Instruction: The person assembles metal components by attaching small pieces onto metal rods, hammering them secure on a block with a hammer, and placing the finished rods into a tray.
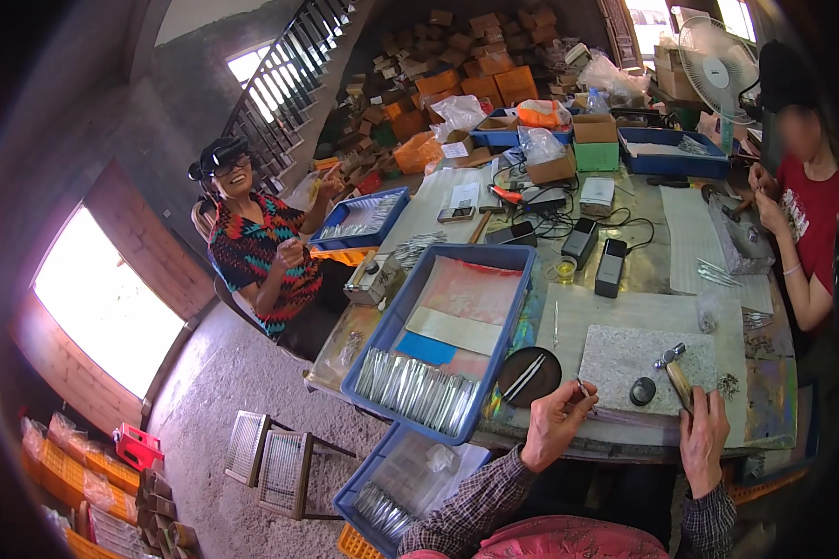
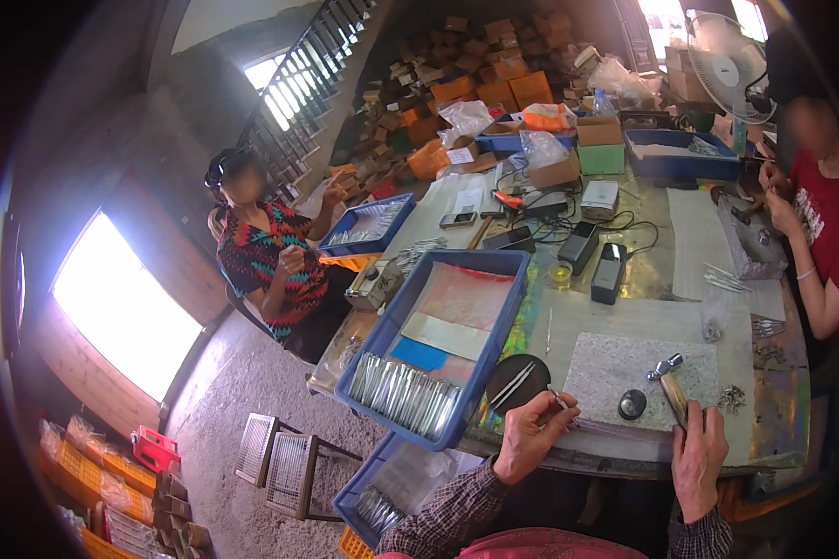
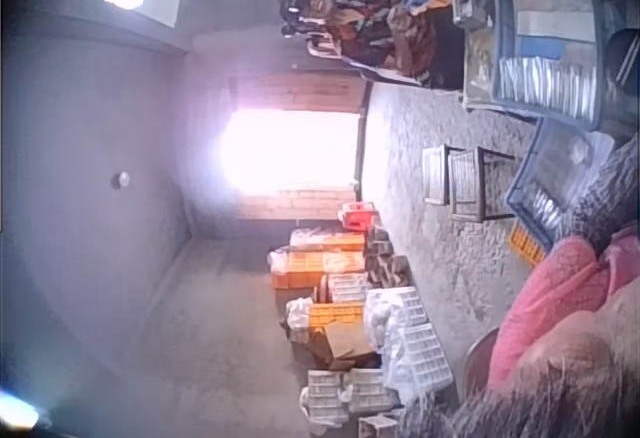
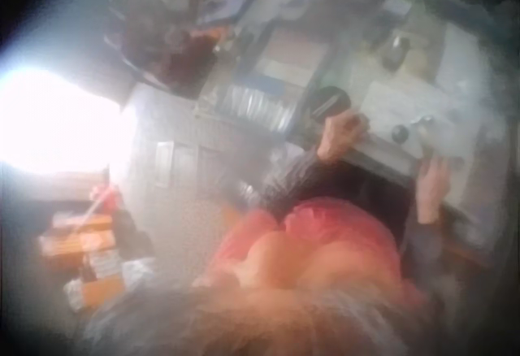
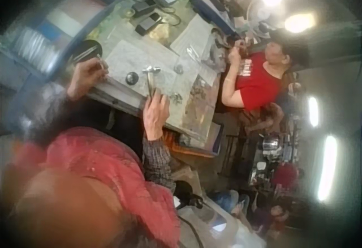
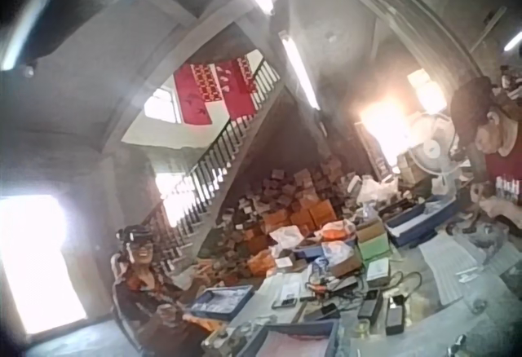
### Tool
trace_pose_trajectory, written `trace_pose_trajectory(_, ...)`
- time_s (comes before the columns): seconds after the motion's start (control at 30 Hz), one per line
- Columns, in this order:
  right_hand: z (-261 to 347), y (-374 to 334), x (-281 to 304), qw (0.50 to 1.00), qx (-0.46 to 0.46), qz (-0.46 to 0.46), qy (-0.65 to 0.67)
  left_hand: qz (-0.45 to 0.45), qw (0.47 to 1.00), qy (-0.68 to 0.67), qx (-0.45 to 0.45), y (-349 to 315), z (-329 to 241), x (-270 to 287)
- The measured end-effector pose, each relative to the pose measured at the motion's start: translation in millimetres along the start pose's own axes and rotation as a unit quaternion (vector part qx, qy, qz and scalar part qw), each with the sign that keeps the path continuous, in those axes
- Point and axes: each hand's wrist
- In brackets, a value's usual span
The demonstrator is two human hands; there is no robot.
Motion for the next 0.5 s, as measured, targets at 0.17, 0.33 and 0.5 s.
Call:
trace_pose_trajectory(0.17,-1.1,-2.2,4.3,1.000,-0.014,0.010,0.000,-0.006,1.000,0.005,0.003,0.6,-2.2,-3.6)
trace_pose_trajectory(0.33,-0.7,-3.4,13.8,0.999,-0.019,0.027,-0.004,-0.013,1.000,-0.015,0.003,-0.6,-1.9,-7.7)
trace_pose_trajectory(0.5,-3.5,1.7,7.5,1.000,-0.007,0.012,-0.005,-0.021,0.998,-0.032,0.044,2.0,-0.4,-6.1)
Point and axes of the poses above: each hand's wrist, its own y-axis towards the middle knuckle, its own x-axis out of the back of the hand, z = x × y
